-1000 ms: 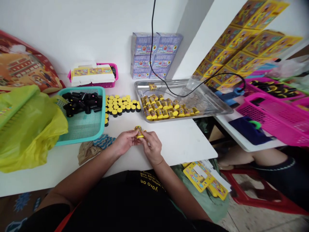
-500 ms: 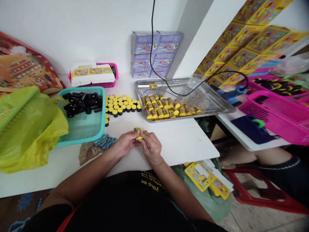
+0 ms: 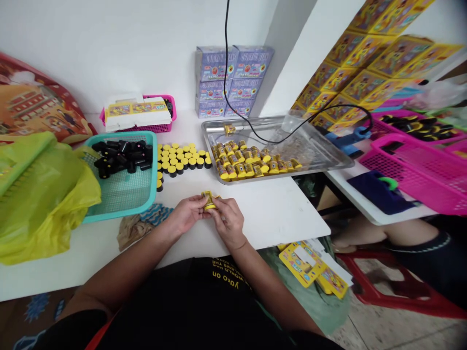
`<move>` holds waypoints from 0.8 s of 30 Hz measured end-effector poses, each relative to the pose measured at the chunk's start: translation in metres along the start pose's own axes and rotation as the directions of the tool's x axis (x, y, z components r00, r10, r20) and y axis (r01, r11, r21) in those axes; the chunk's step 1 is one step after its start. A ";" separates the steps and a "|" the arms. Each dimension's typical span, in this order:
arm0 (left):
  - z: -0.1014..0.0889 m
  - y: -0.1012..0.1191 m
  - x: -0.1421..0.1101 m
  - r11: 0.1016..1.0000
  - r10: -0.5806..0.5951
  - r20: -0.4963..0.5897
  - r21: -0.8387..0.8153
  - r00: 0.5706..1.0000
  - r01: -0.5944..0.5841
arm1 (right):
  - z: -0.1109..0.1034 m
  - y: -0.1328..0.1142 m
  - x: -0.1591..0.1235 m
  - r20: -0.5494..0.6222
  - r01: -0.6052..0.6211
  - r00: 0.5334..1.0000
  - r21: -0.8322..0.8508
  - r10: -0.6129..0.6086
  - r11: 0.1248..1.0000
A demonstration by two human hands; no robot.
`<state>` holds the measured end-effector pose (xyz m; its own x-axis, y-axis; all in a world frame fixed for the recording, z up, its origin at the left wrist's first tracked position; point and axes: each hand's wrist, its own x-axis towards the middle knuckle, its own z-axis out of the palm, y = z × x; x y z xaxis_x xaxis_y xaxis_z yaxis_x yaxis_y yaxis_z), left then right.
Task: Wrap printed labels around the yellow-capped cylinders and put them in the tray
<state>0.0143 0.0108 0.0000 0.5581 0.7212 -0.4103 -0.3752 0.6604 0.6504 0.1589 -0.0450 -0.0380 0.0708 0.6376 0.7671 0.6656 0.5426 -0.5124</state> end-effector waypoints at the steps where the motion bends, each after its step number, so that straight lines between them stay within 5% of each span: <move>1: -0.001 0.000 0.000 1.000 -0.009 -0.005 0.005 1.000 0.009 | 0.000 0.000 0.000 0.002 0.003 1.000 -0.010 -0.003 1.000; 24: 0.003 -0.009 0.000 0.998 -0.025 -0.047 0.063 0.999 0.028 | 0.000 0.004 0.002 -0.041 -0.013 0.999 0.099 0.017 0.995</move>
<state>0.0196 0.0039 -0.0040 0.5321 0.7133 -0.4562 -0.3122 0.6662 0.6773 0.1615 -0.0416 -0.0387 0.1127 0.6235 0.7737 0.5876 0.5861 -0.5579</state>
